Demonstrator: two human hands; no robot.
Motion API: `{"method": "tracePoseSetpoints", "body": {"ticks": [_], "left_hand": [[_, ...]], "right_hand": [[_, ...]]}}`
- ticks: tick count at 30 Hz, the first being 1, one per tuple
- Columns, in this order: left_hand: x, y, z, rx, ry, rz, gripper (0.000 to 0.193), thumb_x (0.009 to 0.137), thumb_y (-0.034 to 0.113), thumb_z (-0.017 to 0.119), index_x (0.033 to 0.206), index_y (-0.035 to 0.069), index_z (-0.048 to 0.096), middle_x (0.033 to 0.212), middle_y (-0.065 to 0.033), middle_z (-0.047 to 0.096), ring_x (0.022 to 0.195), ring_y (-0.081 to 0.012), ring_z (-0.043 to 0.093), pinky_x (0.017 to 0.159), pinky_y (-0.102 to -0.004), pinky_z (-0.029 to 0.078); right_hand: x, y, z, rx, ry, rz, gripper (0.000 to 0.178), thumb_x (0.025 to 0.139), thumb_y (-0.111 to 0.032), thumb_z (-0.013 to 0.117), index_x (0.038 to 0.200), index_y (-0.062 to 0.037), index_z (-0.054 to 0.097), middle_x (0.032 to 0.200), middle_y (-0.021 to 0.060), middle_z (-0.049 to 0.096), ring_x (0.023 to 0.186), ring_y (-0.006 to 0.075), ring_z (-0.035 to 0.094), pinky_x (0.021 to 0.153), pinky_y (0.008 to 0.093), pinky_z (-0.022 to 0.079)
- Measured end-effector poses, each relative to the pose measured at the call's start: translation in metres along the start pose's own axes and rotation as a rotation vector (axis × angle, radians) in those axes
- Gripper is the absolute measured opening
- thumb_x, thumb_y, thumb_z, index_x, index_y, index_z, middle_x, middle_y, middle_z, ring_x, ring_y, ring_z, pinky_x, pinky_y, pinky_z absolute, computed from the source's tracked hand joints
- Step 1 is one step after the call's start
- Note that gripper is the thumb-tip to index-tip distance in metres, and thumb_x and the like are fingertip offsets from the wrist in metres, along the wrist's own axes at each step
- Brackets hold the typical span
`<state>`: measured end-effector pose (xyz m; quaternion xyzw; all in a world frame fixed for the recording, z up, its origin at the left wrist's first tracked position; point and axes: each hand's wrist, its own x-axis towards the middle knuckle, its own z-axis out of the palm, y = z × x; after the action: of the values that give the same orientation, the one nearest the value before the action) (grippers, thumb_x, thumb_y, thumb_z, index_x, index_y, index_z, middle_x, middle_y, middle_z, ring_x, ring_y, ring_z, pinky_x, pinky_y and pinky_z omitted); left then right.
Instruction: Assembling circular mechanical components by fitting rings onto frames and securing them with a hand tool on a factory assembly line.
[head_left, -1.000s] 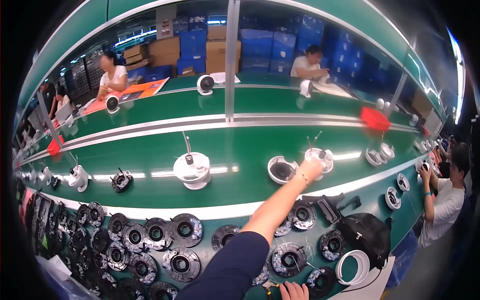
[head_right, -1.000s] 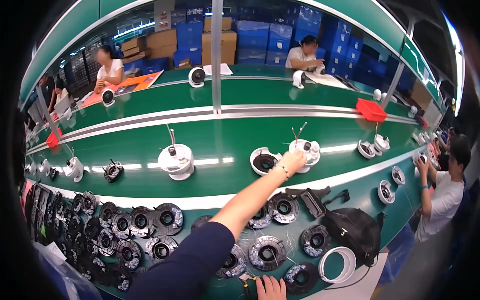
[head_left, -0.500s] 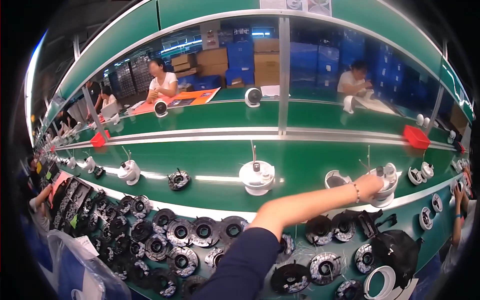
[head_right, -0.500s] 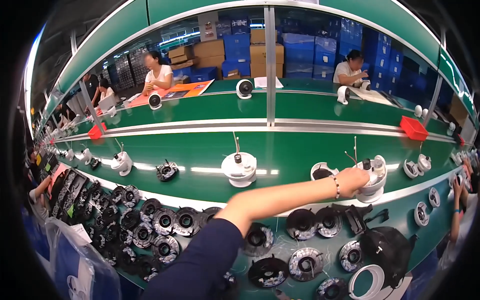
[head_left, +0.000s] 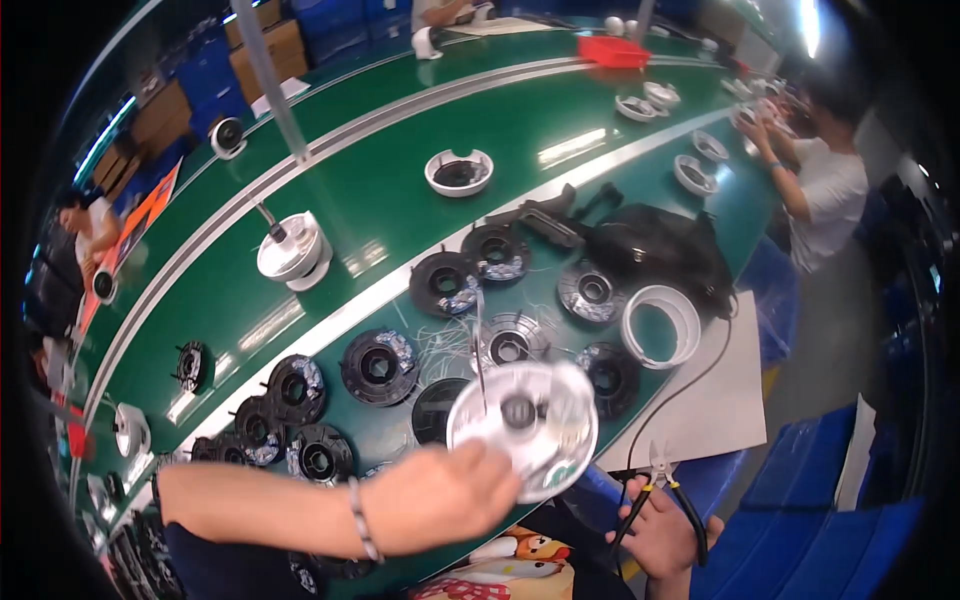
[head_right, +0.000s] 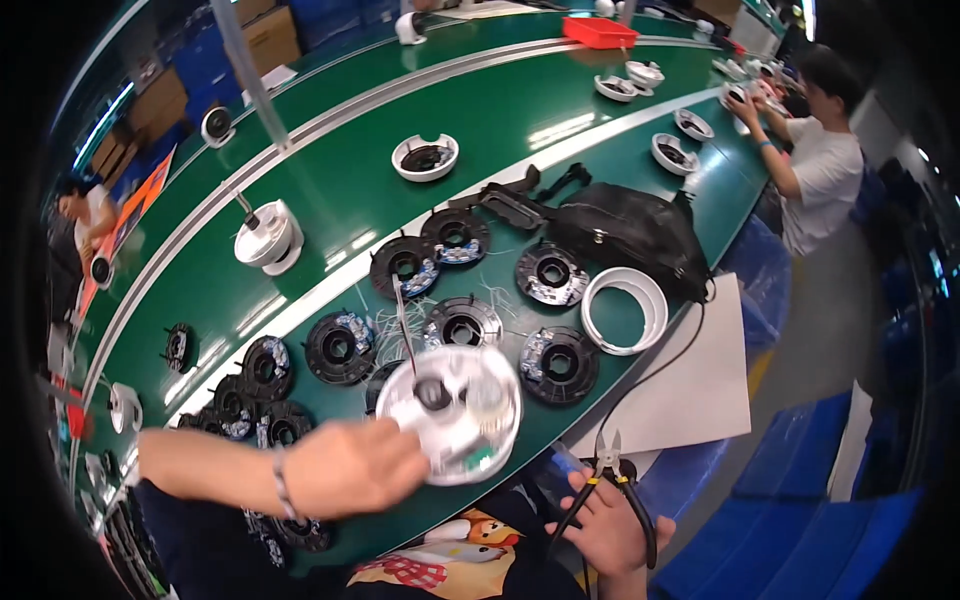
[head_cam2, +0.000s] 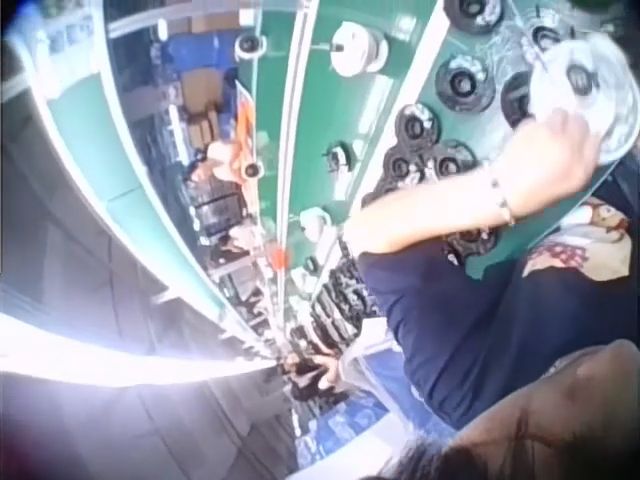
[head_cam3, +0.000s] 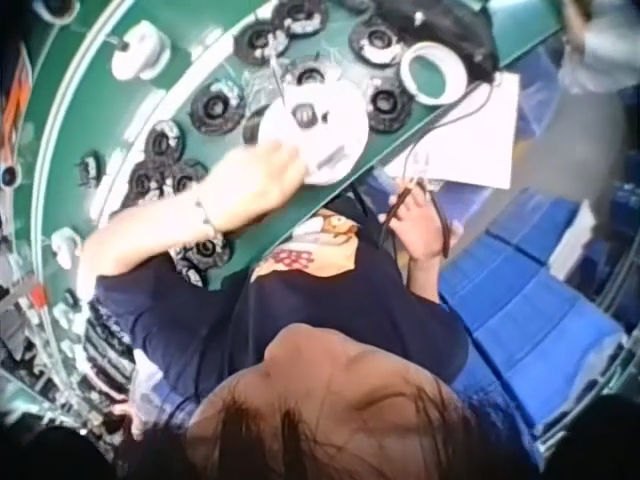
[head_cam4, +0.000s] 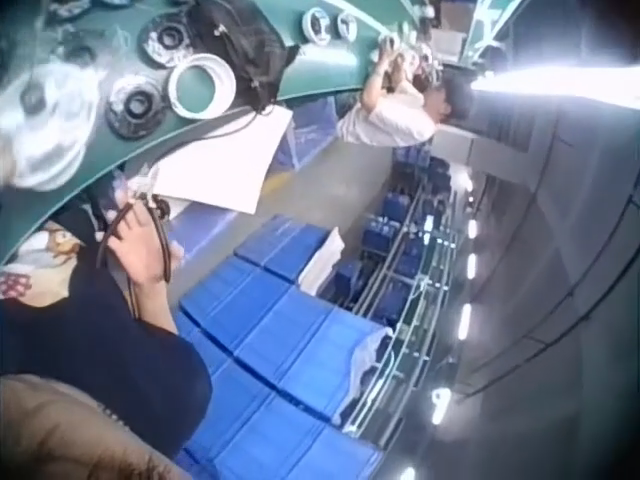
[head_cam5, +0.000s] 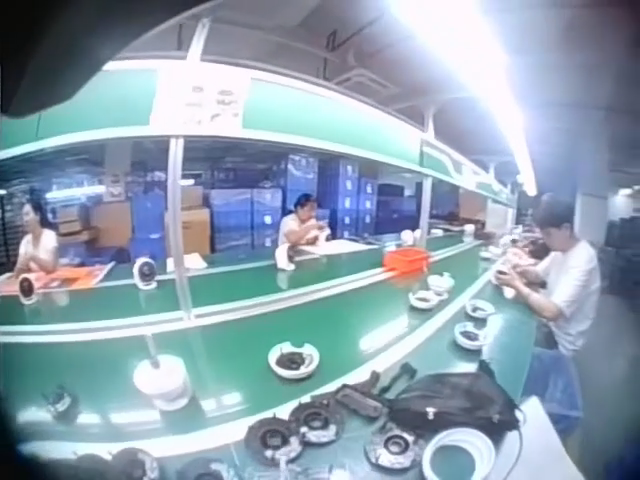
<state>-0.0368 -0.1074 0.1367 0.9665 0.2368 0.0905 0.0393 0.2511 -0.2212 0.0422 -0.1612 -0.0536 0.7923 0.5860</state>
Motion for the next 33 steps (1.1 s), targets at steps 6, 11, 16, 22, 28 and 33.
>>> {"method": "tracePoseSetpoints", "body": {"ticks": [6,11,16,22,28,33], "left_hand": [[-0.03,0.059,0.068,-0.063,0.096,0.081,0.012,0.062,0.014,0.054,0.068,0.009,0.045,0.067,-0.001,0.042,0.063,-0.0129,0.046,0.048,-0.0229,0.041],[-0.027,0.04,0.093,0.052,0.192,0.07,0.011,0.062,0.016,0.053,0.067,0.01,0.044,0.065,-0.0005,0.037,0.06,-0.0137,0.044,0.049,-0.0237,0.037],[-0.035,0.012,0.069,-0.151,0.197,0.083,0.02,0.065,0.012,0.059,0.084,0.006,0.055,0.094,-0.0073,0.057,0.087,-0.0218,0.057,0.068,-0.0296,0.048],[-0.03,-0.017,0.066,-0.217,0.407,-0.315,0.023,0.066,0.01,0.066,0.086,0.003,0.056,0.087,-0.008,0.056,0.082,-0.0251,0.054,0.064,-0.0319,0.047],[-0.028,-0.02,0.077,-0.186,0.353,-0.358,0.013,0.067,0.01,0.065,0.078,0.005,0.06,0.074,-0.0054,0.054,0.073,-0.0223,0.053,0.059,-0.0316,0.046],[-0.036,-0.019,0.08,-0.204,0.36,-0.371,0.012,0.067,0.009,0.065,0.077,0.005,0.06,0.073,-0.0054,0.053,0.073,-0.0224,0.052,0.06,-0.0314,0.046]], "right_hand": [[-0.014,-0.043,0.037,-1.057,-0.116,-0.175,0.08,0.052,-0.023,0.068,0.121,0.0058,0.04,0.111,0.0181,0.051,0.094,0.0316,0.053,0.081,0.0415,0.043],[0.03,-0.044,0.104,-2.126,-0.588,-0.279,0.072,0.052,-0.013,0.064,0.119,0.0033,0.045,0.11,0.0165,0.051,0.089,0.0303,0.052,0.077,0.0352,0.041],[0.076,-0.039,0.132,-2.423,-0.783,-0.304,0.07,0.05,-0.011,0.064,0.118,-0.0004,0.047,0.106,0.0144,0.052,0.083,0.0287,0.05,0.071,0.0351,0.039],[0.116,-0.025,0.135,-2.782,-1.079,-0.265,0.054,0.055,-0.008,0.058,0.108,-0.0004,0.055,0.094,0.0065,0.053,0.082,0.0207,0.047,0.071,0.0315,0.034],[0.133,-0.003,0.126,-2.815,-1.27,-0.34,0.047,0.061,-0.009,0.056,0.106,0.0026,0.056,0.083,0.0048,0.052,0.079,0.0186,0.046,0.067,0.0284,0.034],[0.135,0.012,0.122,-2.888,-1.331,-0.41,0.043,0.063,-0.014,0.061,0.102,0.0034,0.057,0.08,0.0024,0.053,0.081,0.0163,0.046,0.066,0.0261,0.033]]}}
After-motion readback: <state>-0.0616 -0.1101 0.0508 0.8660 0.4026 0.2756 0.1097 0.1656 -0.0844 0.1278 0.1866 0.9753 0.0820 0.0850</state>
